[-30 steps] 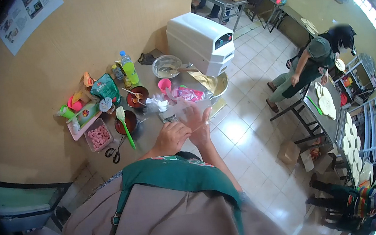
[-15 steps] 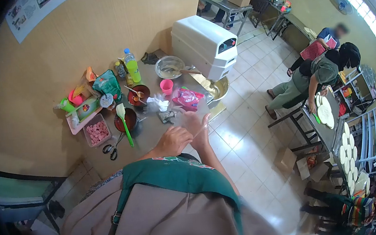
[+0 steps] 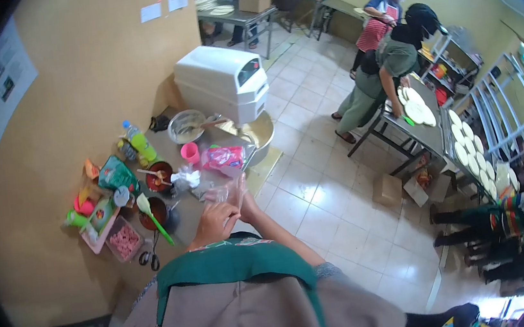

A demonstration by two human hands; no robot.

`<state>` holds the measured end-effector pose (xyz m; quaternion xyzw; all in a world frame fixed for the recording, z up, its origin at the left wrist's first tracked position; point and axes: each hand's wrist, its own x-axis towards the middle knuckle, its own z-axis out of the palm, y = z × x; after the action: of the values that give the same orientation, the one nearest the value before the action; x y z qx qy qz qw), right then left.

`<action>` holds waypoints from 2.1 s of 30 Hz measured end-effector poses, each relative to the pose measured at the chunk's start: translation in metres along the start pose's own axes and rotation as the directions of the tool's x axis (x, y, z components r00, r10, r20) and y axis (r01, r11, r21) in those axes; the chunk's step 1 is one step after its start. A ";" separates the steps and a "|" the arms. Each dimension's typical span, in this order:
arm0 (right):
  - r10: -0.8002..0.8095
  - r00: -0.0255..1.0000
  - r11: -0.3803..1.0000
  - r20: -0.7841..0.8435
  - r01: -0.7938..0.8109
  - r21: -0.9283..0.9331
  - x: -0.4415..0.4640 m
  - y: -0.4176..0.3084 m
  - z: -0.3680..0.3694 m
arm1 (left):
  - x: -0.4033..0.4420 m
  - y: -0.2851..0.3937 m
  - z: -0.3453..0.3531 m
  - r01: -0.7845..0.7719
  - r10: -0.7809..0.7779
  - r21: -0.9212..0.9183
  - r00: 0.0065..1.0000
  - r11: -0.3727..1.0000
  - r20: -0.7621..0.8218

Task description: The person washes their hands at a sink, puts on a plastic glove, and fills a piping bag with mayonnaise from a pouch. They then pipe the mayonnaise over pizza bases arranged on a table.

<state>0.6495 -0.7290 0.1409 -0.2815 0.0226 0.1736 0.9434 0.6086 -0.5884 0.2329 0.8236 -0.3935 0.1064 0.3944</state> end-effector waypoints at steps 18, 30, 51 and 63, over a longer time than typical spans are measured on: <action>0.062 0.994 0.995 -0.092 -0.069 -0.071 -0.013 -0.002 -0.036 | 0.017 0.003 0.014 -0.061 0.086 -0.114 0.970 0.992 0.228; -0.025 0.987 0.992 -0.156 0.005 -0.124 -0.026 -0.012 -0.023 | 0.017 -0.002 0.019 0.017 0.030 -0.185 0.968 0.983 0.249; -0.120 0.783 0.984 -0.610 0.174 0.030 -0.131 -0.097 -0.111 | 0.378 -0.211 0.097 0.230 -0.059 0.578 0.952 0.783 -0.299; -0.255 0.524 0.908 -0.813 0.419 -0.016 -0.095 -0.210 -0.198 | 0.496 -0.263 0.163 0.462 -0.193 0.760 0.886 0.458 -0.422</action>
<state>0.6431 -1.0294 0.0973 -0.2406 0.4032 -0.1606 0.8682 1.1103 -0.8887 0.2164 0.9460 -0.0652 0.3174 0.0096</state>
